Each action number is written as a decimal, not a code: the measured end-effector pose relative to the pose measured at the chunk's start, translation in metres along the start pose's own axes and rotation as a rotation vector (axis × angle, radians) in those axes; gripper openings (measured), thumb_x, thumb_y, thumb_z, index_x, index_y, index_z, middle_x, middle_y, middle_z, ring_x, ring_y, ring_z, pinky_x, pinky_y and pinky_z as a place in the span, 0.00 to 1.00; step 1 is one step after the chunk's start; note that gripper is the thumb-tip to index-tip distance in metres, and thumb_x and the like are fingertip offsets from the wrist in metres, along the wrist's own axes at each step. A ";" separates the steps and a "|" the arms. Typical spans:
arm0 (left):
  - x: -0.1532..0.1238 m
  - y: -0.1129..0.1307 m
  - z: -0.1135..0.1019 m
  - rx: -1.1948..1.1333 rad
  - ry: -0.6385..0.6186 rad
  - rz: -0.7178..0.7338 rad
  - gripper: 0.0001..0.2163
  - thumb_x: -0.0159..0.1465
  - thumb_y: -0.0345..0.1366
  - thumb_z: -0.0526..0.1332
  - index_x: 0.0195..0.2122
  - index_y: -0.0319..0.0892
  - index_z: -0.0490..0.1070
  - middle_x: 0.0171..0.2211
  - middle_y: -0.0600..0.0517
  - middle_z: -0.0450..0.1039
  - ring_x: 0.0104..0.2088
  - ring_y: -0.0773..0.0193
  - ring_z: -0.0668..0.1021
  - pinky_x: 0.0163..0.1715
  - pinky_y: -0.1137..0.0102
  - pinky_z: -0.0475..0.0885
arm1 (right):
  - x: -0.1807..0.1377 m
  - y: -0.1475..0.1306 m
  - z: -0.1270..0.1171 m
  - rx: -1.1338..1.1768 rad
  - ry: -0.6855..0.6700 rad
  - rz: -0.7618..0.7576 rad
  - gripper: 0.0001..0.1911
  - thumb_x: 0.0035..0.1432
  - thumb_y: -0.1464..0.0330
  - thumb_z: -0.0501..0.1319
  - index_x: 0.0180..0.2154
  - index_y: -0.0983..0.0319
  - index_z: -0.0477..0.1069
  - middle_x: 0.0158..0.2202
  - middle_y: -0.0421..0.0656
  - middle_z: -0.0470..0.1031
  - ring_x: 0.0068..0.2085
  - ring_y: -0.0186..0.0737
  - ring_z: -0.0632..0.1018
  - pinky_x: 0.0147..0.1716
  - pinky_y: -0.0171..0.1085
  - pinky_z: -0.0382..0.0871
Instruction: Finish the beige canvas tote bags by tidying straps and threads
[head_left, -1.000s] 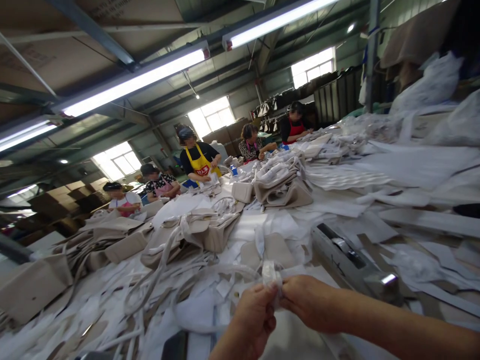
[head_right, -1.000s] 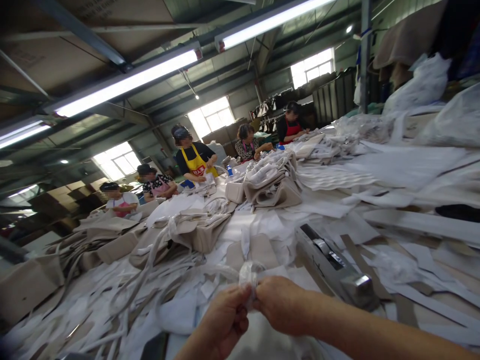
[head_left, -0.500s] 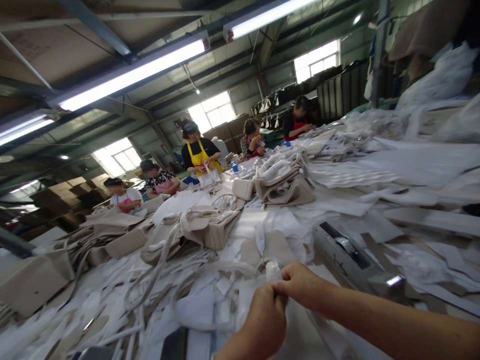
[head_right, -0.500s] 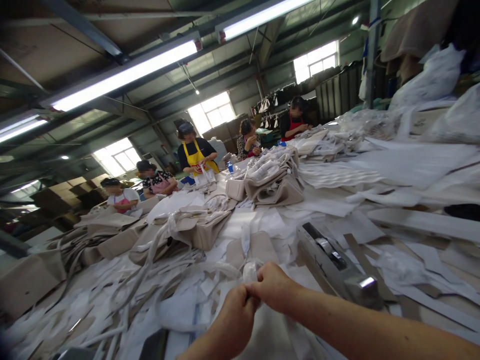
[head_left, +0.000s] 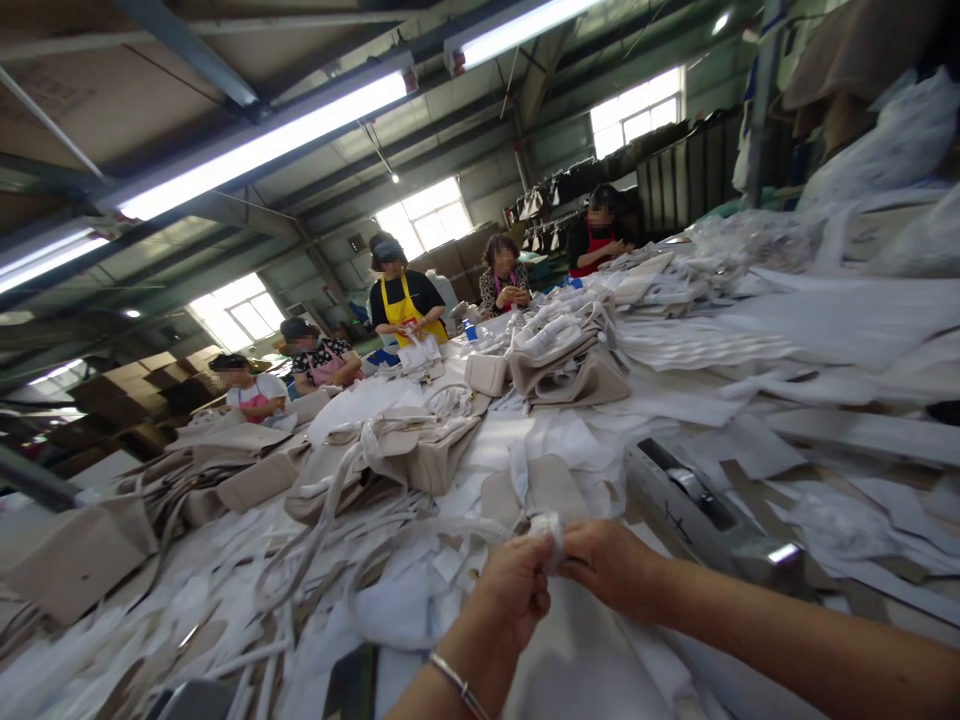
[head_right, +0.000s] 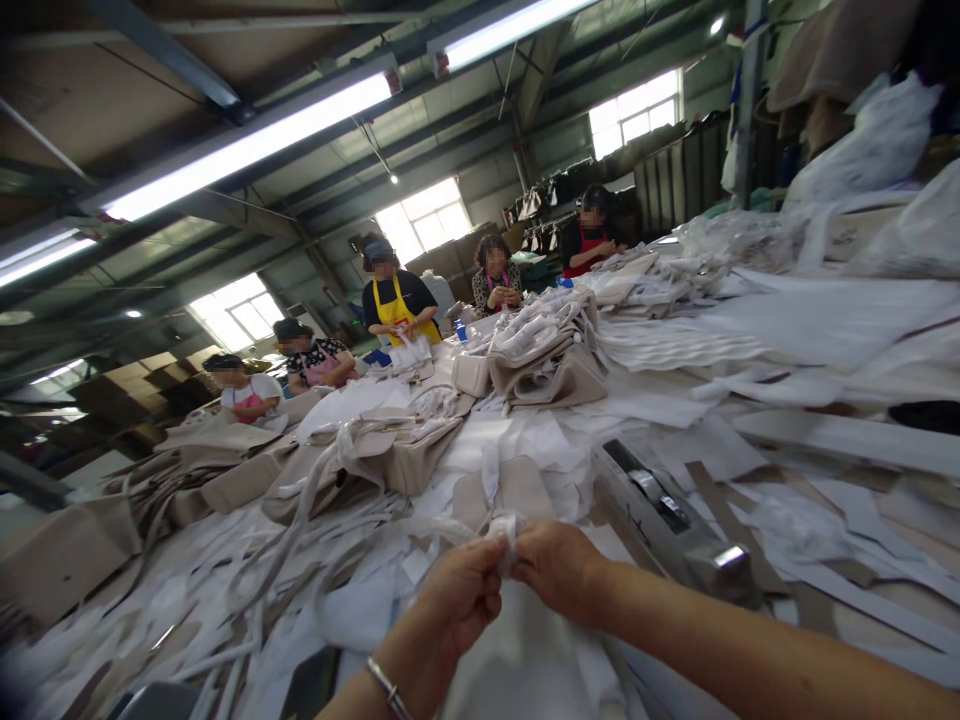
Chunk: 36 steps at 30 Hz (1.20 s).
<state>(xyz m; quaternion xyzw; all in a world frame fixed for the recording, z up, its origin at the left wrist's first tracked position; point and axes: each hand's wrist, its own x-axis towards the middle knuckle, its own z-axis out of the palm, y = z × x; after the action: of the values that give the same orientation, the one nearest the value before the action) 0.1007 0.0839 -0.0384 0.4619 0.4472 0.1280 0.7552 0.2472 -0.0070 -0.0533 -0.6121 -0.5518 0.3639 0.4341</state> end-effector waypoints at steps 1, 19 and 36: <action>0.001 -0.004 0.000 0.042 0.003 0.035 0.23 0.47 0.51 0.75 0.28 0.42 0.67 0.16 0.64 0.53 0.16 0.77 0.53 0.18 0.77 0.46 | 0.001 0.003 -0.003 0.029 -0.029 0.047 0.09 0.49 0.69 0.64 0.20 0.61 0.68 0.26 0.39 0.69 0.33 0.38 0.69 0.36 0.35 0.59; -0.010 -0.019 -0.006 0.100 -0.225 -0.306 0.24 0.61 0.59 0.64 0.42 0.41 0.68 0.25 0.54 0.71 0.20 0.69 0.71 0.21 0.71 0.73 | 0.008 0.028 0.006 0.355 -0.063 0.323 0.20 0.49 0.51 0.63 0.22 0.59 0.62 0.15 0.30 0.51 0.18 0.28 0.51 0.18 0.33 0.41; -0.008 -0.037 0.012 0.281 -0.053 -0.077 0.24 0.66 0.60 0.55 0.34 0.41 0.67 0.20 0.57 0.67 0.13 0.72 0.66 0.14 0.77 0.61 | -0.062 -0.009 -0.018 -0.337 0.087 0.305 0.16 0.58 0.55 0.61 0.32 0.62 0.75 0.30 0.47 0.79 0.33 0.45 0.75 0.31 0.39 0.59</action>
<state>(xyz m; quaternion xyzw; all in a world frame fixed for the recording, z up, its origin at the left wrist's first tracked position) 0.0977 0.0524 -0.0619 0.5487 0.4582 0.0229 0.6989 0.2526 -0.0710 -0.0407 -0.7673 -0.4865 0.3014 0.2893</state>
